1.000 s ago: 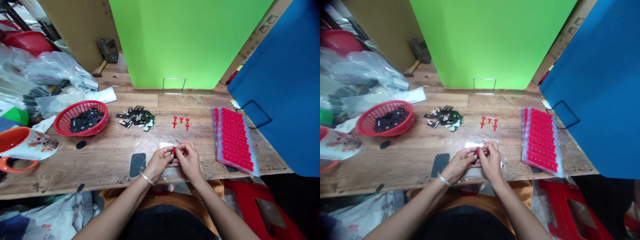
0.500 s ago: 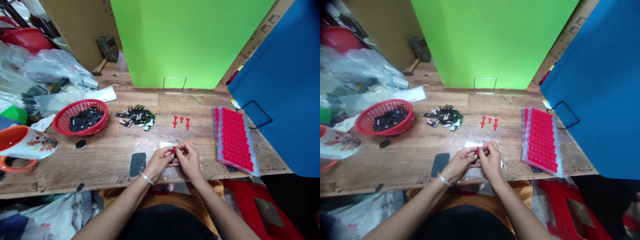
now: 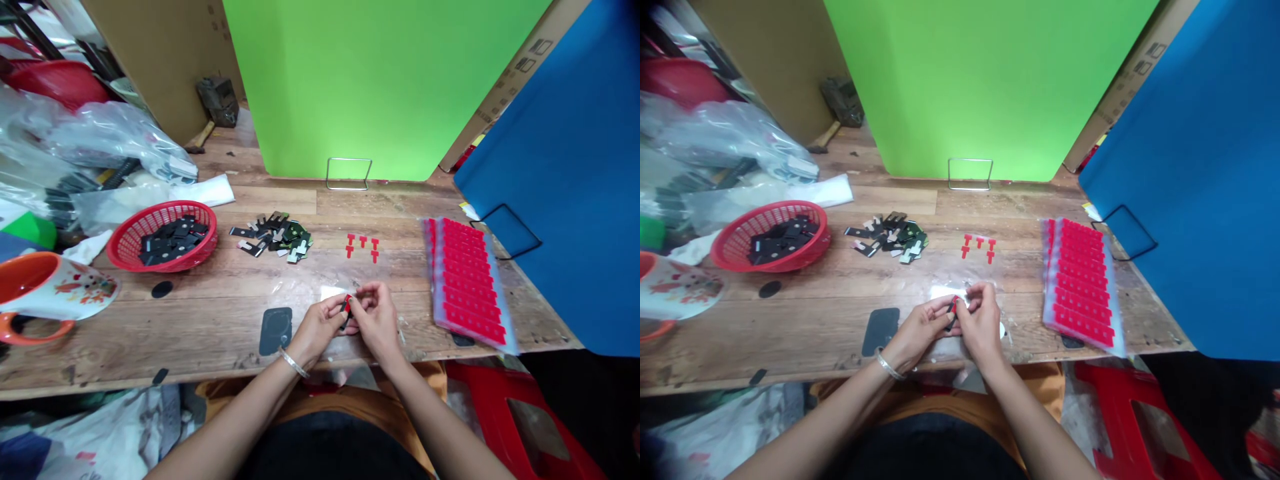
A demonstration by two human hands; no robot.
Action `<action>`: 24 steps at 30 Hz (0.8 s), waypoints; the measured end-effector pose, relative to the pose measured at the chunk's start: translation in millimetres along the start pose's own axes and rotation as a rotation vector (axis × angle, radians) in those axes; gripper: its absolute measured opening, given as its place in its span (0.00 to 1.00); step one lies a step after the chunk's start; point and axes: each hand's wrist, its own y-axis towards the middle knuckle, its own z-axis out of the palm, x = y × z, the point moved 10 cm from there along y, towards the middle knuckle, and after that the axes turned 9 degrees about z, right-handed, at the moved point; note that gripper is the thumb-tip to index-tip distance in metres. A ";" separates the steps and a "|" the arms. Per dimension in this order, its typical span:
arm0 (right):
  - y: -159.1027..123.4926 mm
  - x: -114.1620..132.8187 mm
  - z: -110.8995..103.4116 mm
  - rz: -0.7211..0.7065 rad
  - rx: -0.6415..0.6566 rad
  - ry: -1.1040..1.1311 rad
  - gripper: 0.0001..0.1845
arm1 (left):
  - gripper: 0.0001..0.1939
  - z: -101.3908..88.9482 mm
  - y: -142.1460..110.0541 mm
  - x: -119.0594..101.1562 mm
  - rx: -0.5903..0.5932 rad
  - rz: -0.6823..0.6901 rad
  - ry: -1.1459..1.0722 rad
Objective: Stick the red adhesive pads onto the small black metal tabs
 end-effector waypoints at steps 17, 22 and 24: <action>12.4 -13.0 8.5 0.102 0.213 0.048 0.22 | 0.20 -3.5 -1.5 -1.9 -0.006 -0.020 -0.066; 8.4 -19.5 3.8 0.144 0.198 0.053 0.24 | 0.15 16.3 -13.6 -30.9 0.057 -0.001 -0.149; 7.4 -23.3 3.6 0.157 0.193 0.056 0.24 | 0.13 12.7 -15.8 -43.6 0.022 0.023 -0.122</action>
